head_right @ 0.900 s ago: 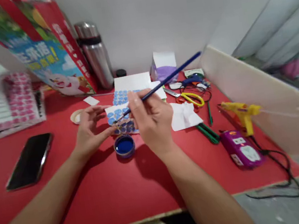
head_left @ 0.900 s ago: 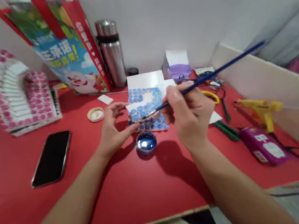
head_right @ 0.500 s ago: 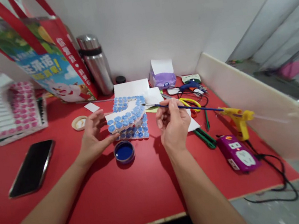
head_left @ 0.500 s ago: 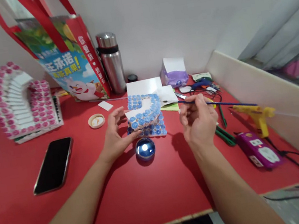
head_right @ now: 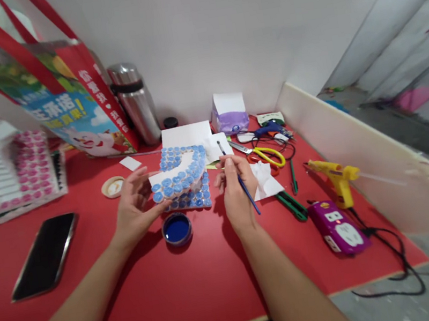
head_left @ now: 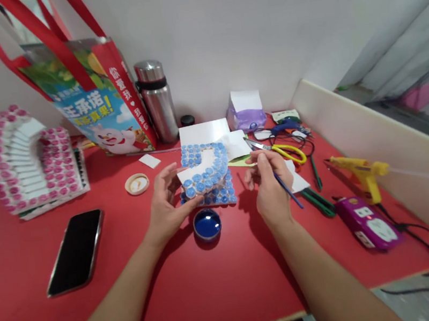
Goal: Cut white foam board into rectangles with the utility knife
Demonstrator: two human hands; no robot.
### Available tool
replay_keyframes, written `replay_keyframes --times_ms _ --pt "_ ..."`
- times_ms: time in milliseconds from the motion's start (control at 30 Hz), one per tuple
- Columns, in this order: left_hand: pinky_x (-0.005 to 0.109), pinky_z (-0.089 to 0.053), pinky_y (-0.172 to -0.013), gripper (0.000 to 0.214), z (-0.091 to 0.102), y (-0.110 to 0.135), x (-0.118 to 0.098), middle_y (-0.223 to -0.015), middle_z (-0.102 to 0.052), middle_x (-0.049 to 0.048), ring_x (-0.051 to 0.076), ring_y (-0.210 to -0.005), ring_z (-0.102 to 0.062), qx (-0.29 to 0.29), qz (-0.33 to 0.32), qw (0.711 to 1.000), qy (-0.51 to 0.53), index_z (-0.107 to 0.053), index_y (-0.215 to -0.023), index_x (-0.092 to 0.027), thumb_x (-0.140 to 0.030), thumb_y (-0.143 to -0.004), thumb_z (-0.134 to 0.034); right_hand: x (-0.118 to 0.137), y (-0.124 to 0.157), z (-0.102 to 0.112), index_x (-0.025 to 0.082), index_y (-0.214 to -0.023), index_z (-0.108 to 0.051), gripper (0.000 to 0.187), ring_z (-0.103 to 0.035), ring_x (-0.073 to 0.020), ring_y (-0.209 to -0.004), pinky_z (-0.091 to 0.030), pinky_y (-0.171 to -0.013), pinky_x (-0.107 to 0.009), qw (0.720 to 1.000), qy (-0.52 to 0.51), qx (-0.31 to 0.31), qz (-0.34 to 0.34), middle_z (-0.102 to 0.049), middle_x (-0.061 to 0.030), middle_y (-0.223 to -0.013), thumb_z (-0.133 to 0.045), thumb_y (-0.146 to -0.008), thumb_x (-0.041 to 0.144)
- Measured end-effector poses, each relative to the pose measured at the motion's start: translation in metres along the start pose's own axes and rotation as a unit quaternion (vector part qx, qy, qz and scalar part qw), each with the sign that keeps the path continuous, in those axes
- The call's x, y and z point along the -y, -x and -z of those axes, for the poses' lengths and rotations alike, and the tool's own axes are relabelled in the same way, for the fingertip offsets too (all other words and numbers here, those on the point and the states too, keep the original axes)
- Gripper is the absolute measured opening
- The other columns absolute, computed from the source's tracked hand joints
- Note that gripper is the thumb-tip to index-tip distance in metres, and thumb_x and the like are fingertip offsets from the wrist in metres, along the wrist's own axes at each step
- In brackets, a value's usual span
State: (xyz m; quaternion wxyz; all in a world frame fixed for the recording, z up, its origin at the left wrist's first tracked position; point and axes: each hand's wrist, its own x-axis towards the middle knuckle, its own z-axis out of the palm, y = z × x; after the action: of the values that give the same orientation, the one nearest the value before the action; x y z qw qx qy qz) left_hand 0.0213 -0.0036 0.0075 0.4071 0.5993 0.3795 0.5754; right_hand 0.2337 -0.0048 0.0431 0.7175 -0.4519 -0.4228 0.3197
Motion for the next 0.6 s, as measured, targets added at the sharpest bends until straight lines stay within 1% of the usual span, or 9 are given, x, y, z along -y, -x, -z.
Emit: replay_keyframes --times_ms 200,300,467,600 --pt "0.041 -0.051 -0.105 0.078 0.006 -0.005 -0.005 -0.127 -0.062 0.0068 0.023 -0.122 -0.062 -0.049 0.033 0.998 0.024 -0.048 -0.135 -0.03 -0.023 -0.068 -0.088 -0.006 -0.002 0.001 0.022 -0.096 -0.063 0.02 -0.054 -0.0067 -0.051 -0.037 -0.042 -0.021 0.999 0.018 -0.01 -0.024 -0.062 0.003 -0.083 -0.059 -0.096 0.042" --pt "0.042 -0.051 -0.106 0.08 0.012 -0.008 -0.005 -0.128 -0.061 0.0074 0.024 -0.124 -0.06 -0.066 0.037 0.997 0.018 -0.048 -0.136 -0.03 -0.024 -0.067 -0.089 -0.007 -0.002 0.002 0.022 -0.096 -0.063 0.02 -0.052 -0.0065 -0.05 -0.037 -0.041 -0.02 0.999 0.016 -0.011 -0.032 -0.063 0.0034 -0.081 -0.059 -0.096 0.042" --pt "0.041 -0.05 -0.106 0.079 0.022 -0.01 -0.008 -0.133 -0.059 0.008 0.024 -0.126 -0.059 -0.069 0.005 0.998 0.012 -0.05 -0.135 -0.03 -0.024 -0.067 -0.09 -0.007 -0.003 0.003 0.022 -0.097 -0.063 0.02 -0.053 -0.0061 -0.05 -0.038 -0.042 -0.019 0.999 0.021 -0.015 -0.034 -0.062 0.0035 -0.08 -0.058 -0.097 0.041" --pt "0.041 -0.052 -0.105 0.079 0.025 -0.009 -0.02 -0.134 -0.059 0.0083 0.025 -0.127 -0.058 -0.082 -0.014 0.997 -0.006 -0.049 -0.137 -0.029 -0.025 -0.069 -0.089 -0.007 -0.005 0.003 0.021 -0.098 -0.062 0.025 -0.055 -0.0055 -0.051 -0.038 -0.042 -0.018 0.998 0.041 -0.03 -0.032 -0.064 0.0028 -0.083 -0.055 -0.098 0.045"
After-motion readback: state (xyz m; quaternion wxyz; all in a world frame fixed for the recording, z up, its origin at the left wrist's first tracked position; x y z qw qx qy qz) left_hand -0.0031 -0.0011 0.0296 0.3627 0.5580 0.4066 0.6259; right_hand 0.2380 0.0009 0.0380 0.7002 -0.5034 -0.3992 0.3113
